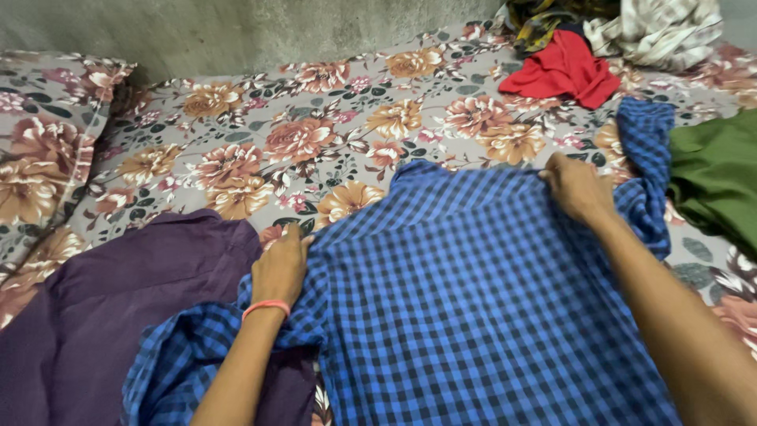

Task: The person irons a purple shirt and then a blue checkered shirt on a bed. They use an iron to smooth the fabric, adjusting the shirts as needed.

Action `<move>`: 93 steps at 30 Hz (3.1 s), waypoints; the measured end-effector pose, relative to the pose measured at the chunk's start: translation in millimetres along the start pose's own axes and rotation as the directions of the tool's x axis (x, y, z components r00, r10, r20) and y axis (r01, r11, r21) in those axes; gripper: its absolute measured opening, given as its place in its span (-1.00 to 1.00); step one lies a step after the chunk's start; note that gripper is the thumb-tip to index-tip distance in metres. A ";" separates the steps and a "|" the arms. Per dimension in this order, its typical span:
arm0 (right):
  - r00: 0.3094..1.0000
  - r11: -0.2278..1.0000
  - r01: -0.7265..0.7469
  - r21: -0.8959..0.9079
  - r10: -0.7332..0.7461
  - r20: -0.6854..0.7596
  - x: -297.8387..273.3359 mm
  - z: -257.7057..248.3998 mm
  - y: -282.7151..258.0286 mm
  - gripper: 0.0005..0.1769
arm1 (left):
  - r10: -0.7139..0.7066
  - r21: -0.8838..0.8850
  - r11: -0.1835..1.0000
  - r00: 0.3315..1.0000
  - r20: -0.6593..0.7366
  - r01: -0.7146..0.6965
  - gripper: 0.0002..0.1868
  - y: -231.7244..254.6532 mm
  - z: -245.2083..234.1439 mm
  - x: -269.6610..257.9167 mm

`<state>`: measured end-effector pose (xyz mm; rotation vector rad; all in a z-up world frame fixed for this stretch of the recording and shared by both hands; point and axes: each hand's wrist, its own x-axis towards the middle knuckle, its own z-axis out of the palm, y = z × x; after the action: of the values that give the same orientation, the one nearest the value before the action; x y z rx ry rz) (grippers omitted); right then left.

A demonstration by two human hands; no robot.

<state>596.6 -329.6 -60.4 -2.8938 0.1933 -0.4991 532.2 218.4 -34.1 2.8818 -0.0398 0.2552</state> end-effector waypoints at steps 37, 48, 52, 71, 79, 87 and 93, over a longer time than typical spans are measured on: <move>0.978 0.984 0.177 -0.024 -0.173 0.115 -354.0 -135.8 -20.8 -0.18 | 0.185 -0.036 0.981 0.975 -0.122 -0.191 -0.32 129.0 -29.2 -321.1; 0.992 0.978 -0.113 -0.176 0.120 0.029 -479.2 -192.6 9.7 -0.30 | -0.196 -0.519 0.843 0.979 -0.048 0.143 -0.20 119.2 -80.3 -411.4; 0.970 0.969 -0.229 -0.094 0.235 0.066 -518.4 -215.5 43.1 -0.47 | -0.357 -0.590 0.701 0.913 0.198 0.402 -0.17 107.6 -88.3 -442.0; 0.955 0.951 -0.294 0.096 0.290 0.053 -543.5 -250.8 47.3 -0.59 | -0.321 -0.706 0.528 0.880 0.349 0.472 -0.27 87.9 -76.8 -514.5; 0.944 0.940 -0.317 -0.123 0.325 0.054 -549.6 -270.2 20.6 -0.62 | -0.235 -0.468 0.814 0.932 0.274 0.343 -0.22 92.6 -94.3 -527.0; 0.981 0.975 0.166 0.148 -0.178 0.070 -548.8 -245.8 -77.6 -0.26 | 0.538 -0.380 0.798 0.837 0.098 -0.468 -0.05 146.4 -87.9 -514.4; 0.849 0.856 0.513 0.062 -0.517 0.114 -577.6 -223.7 -129.4 -0.12 | 0.688 -0.295 0.679 0.723 -0.065 -0.672 0.02 147.9 -38.5 -535.2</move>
<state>-7.7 -149.1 -9.1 -2.9126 -0.6261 -0.3843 -8.4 87.4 -56.0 2.4319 -1.0889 0.2720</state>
